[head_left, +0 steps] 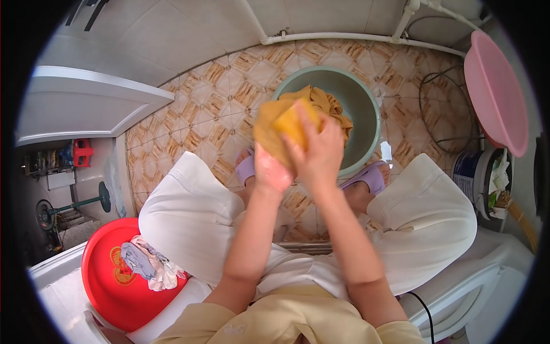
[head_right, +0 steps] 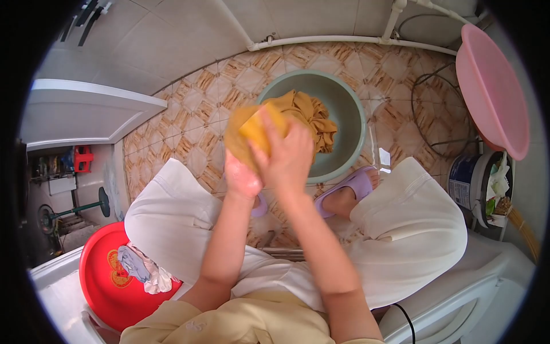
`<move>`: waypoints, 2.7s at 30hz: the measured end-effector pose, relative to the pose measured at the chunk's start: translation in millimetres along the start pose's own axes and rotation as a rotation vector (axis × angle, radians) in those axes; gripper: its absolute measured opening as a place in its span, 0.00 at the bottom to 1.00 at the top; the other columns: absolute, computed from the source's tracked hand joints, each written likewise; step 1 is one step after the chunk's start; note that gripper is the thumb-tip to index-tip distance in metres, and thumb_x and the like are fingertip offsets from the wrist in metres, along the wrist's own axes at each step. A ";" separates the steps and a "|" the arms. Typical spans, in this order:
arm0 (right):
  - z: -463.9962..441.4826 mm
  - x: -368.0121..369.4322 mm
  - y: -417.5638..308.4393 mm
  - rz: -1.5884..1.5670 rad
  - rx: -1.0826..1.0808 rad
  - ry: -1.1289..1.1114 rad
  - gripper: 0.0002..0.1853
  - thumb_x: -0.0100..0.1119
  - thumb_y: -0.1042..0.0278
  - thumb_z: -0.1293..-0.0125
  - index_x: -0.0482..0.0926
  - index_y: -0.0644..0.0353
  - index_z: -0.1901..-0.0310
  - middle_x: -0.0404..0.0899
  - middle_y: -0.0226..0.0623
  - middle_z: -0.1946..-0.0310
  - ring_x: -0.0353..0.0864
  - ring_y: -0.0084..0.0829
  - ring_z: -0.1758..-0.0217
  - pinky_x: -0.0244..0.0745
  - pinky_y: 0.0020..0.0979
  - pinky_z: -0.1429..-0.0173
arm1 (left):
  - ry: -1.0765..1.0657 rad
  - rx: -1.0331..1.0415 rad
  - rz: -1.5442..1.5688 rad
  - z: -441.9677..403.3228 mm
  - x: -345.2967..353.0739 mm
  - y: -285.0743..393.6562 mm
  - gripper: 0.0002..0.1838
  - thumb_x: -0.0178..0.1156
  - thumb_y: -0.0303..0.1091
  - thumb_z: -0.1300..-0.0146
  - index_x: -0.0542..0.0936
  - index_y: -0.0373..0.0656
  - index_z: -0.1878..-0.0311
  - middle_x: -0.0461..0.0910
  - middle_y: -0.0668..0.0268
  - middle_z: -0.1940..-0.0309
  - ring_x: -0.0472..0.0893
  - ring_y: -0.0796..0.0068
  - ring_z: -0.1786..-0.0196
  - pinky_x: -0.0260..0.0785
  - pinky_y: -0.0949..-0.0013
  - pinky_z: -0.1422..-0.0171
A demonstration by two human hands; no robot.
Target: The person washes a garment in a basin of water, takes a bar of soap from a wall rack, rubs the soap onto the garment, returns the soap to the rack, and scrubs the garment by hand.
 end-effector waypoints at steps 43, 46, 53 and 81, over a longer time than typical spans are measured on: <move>-28.6 36.4 75.9 -0.332 0.375 -0.115 0.30 0.62 0.50 0.42 0.71 0.48 0.38 0.74 0.47 0.53 0.72 0.45 0.50 0.66 0.43 0.46 | 0.071 -0.070 -0.103 3.4 -0.3 11.3 0.28 0.39 0.52 0.28 0.63 0.44 0.34 0.66 0.62 0.35 0.66 0.62 0.34 0.57 0.56 0.30; -19.1 17.0 68.9 -0.430 0.399 -0.029 0.30 0.63 0.52 0.43 0.71 0.48 0.38 0.73 0.47 0.53 0.71 0.45 0.49 0.66 0.42 0.46 | 0.092 -0.062 -0.014 -5.2 0.5 15.8 0.27 0.41 0.51 0.28 0.65 0.42 0.35 0.68 0.60 0.37 0.69 0.61 0.36 0.59 0.56 0.31; 21.4 26.4 -3.4 -0.043 -0.156 -0.002 0.32 0.67 0.52 0.48 0.72 0.42 0.39 0.73 0.48 0.54 0.71 0.47 0.51 0.66 0.41 0.47 | -0.086 -0.109 0.173 -8.6 -54.6 5.5 0.22 0.42 0.47 0.28 0.68 0.45 0.38 0.71 0.61 0.40 0.72 0.63 0.40 0.63 0.58 0.33; -10.0 8.0 64.9 -0.372 0.235 0.092 0.26 0.63 0.55 0.41 0.75 0.54 0.42 0.77 0.43 0.58 0.75 0.39 0.53 0.69 0.35 0.47 | 0.181 0.032 -1.009 1.0 -6.8 6.6 0.35 0.45 0.11 0.51 0.63 0.39 0.35 0.70 0.62 0.42 0.71 0.67 0.39 0.63 0.69 0.37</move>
Point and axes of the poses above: each hand's wrist, its own z-axis away from the middle knuckle, its own x-axis out of the palm, y = z × x, the point moved 2 cm from there along -z, towards the middle knuckle
